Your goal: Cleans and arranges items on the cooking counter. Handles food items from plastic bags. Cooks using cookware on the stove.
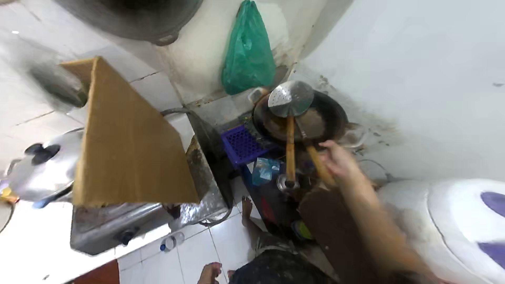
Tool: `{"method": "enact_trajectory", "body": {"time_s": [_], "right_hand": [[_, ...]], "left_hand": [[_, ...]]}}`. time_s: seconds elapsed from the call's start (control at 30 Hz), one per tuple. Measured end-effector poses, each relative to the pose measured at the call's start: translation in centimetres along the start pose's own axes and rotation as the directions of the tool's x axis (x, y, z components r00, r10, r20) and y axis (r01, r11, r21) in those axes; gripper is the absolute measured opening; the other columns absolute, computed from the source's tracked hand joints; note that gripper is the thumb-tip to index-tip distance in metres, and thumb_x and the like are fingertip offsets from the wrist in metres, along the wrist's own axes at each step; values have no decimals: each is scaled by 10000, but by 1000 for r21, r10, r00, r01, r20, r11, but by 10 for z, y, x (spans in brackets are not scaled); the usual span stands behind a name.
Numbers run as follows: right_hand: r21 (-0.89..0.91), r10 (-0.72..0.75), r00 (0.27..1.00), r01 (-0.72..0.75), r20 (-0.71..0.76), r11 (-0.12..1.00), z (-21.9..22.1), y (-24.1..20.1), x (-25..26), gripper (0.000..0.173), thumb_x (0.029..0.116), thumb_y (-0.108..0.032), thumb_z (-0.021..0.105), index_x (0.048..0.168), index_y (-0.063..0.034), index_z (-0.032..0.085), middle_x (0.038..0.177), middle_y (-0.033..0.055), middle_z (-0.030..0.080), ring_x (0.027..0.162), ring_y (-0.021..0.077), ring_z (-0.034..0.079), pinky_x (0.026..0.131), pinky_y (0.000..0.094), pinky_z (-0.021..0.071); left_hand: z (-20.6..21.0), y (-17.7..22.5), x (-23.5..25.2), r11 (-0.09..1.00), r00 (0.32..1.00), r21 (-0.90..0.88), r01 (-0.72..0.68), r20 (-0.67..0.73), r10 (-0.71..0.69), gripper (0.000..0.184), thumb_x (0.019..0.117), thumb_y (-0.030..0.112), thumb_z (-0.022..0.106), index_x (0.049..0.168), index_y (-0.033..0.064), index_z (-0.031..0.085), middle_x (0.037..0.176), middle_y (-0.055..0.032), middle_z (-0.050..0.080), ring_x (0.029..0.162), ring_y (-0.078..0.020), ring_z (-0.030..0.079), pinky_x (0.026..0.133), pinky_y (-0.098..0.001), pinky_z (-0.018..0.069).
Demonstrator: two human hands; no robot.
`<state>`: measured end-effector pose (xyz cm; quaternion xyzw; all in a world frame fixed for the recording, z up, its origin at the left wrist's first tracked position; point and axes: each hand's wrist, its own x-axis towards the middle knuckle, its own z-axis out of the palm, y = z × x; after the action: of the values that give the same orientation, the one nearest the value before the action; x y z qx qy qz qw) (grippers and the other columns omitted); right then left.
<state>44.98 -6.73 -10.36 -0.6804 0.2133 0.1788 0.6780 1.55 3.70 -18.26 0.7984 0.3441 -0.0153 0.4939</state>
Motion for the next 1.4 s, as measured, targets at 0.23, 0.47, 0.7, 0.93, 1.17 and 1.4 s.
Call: {"method": "enact_trajectory", "body": {"time_s": [0.23,0.47,0.7,0.93,1.17,1.4], "right_hand": [[5,-56,995,56,88,998,-54,-10,-88,89,1028,-123,482,1113,-97,479,799,12,565,598,57,574,522,207,510],[-139,17,980,11,199,990,-99,45,-170,104,1040,-151,442,967,-134,513,608,-56,553,457,-5,525,398,141,436],[-131,143,954,-111,263,985,-110,115,-245,123,1052,-98,402,971,-130,488,616,-67,559,470,-13,535,419,148,464],[-141,188,927,-150,324,979,-117,155,-275,136,1028,-33,398,981,-107,502,672,-32,615,522,8,599,465,163,520],[-256,269,868,-172,417,951,-102,175,-297,119,1027,-26,401,1005,-79,505,691,3,630,532,50,622,478,207,550],[-412,365,790,-157,493,897,-53,197,-336,83,1009,7,453,1014,-68,489,725,32,582,517,74,585,487,231,552]], "left_hand": [[7,-42,-102,998,993,-35,46,-109,-50,350,919,-127,427,1211,-168,614,1108,-319,678,1017,-418,690,957,-502,534],[26,-94,-186,982,972,-97,160,-159,-174,353,918,-125,442,1222,-143,622,1130,-293,681,1013,-404,693,951,-507,538],[31,-114,-214,979,935,-132,157,-299,-190,341,917,-116,460,1205,-117,642,1119,-272,691,986,-382,701,917,-495,552],[17,-104,-204,987,954,-131,96,-270,-129,344,943,-99,446,1230,-93,634,1153,-247,682,1028,-353,686,950,-469,537],[3,-102,-209,991,921,-129,34,-380,-81,349,943,-102,435,1227,-79,637,1139,-230,685,997,-327,690,920,-439,545],[19,-120,-245,968,875,-240,69,-452,-174,349,938,-107,434,1220,-101,638,1133,-253,687,1014,-349,690,941,-457,542]]}}
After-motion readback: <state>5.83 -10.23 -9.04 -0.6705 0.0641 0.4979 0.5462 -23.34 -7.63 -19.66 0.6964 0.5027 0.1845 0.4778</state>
